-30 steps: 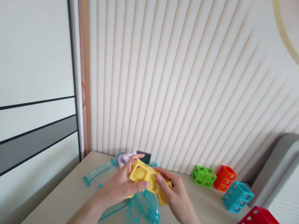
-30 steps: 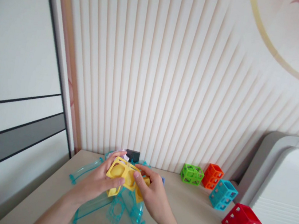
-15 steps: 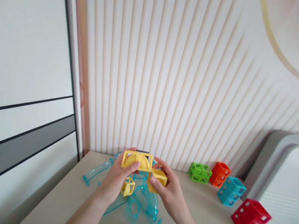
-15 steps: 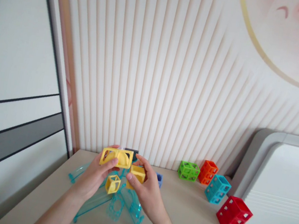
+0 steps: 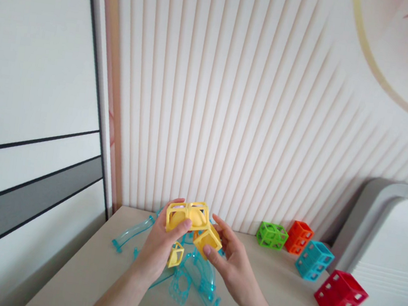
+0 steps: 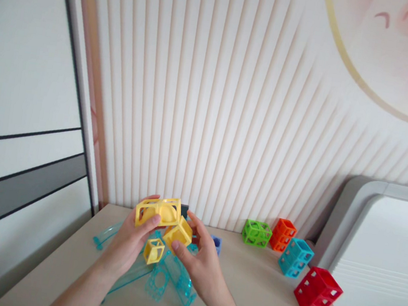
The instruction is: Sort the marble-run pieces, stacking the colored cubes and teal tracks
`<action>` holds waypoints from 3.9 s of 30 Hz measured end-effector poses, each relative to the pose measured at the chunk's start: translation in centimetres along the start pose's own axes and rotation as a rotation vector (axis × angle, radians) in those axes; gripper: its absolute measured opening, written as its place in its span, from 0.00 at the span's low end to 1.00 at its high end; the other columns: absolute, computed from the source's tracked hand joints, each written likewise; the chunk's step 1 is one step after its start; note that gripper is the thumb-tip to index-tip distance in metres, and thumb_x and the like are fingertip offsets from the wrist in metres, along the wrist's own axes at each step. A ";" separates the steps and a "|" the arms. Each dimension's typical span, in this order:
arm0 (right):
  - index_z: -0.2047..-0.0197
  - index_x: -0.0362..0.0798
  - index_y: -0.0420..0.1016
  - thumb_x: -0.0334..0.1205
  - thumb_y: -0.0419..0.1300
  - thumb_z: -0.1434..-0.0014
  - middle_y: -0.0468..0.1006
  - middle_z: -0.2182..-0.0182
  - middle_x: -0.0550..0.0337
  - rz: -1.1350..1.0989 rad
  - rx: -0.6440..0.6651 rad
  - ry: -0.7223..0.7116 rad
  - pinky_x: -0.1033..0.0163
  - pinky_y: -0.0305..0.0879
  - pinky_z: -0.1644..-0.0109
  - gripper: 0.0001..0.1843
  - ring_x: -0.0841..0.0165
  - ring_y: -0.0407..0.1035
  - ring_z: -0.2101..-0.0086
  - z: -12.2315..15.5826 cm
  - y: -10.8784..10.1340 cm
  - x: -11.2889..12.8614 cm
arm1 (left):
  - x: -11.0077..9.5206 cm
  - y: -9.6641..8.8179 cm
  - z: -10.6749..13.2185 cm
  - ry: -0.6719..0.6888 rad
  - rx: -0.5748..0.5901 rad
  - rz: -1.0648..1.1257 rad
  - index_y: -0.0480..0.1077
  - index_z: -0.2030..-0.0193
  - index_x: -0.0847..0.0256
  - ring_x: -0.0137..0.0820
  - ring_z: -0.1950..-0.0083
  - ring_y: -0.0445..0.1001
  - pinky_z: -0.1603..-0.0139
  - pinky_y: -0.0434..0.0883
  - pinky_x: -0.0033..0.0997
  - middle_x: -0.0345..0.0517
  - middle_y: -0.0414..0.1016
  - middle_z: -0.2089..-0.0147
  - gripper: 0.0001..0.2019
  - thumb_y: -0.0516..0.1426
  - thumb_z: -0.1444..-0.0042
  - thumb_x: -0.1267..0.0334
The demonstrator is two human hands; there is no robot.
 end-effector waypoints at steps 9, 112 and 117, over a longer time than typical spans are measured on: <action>0.35 0.52 0.64 0.55 0.72 0.50 0.74 0.43 0.48 -0.074 0.010 -0.007 0.49 0.65 0.41 0.44 0.55 0.71 0.48 -0.2 0.4 0.1 | -0.1 0.0 0.2 0.022 0.050 0.022 0.64 0.41 0.54 0.38 0.47 0.76 0.46 0.71 0.35 0.46 0.76 0.47 0.30 0.68 0.50 0.57; 0.44 0.43 0.76 0.61 0.62 0.42 0.81 0.66 0.53 0.002 -0.065 0.068 0.60 0.72 0.64 0.33 0.64 0.71 0.70 -0.2 0.2 1.2 | 1.5 0.8 0.2 -0.117 0.195 0.116 0.66 0.46 0.56 0.44 0.48 0.77 0.44 0.71 0.44 0.50 0.78 0.49 0.30 0.71 0.56 0.61; 0.46 0.45 0.78 0.61 0.63 0.43 0.82 0.64 0.51 -0.058 -0.031 0.070 0.60 0.72 0.64 0.32 0.62 0.74 0.68 -0.3 0.7 1.8 | 1.5 0.6 0.2 -0.118 0.227 0.106 0.66 0.46 0.55 0.44 0.46 0.77 0.42 0.71 0.45 0.50 0.78 0.48 0.29 0.71 0.54 0.62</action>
Point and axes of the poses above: each hand's wrist, its own z-axis away from the middle knuckle, its own y-axis out of the palm, x = y × z, the point moved 3 cm from there along -z, towards the middle knuckle
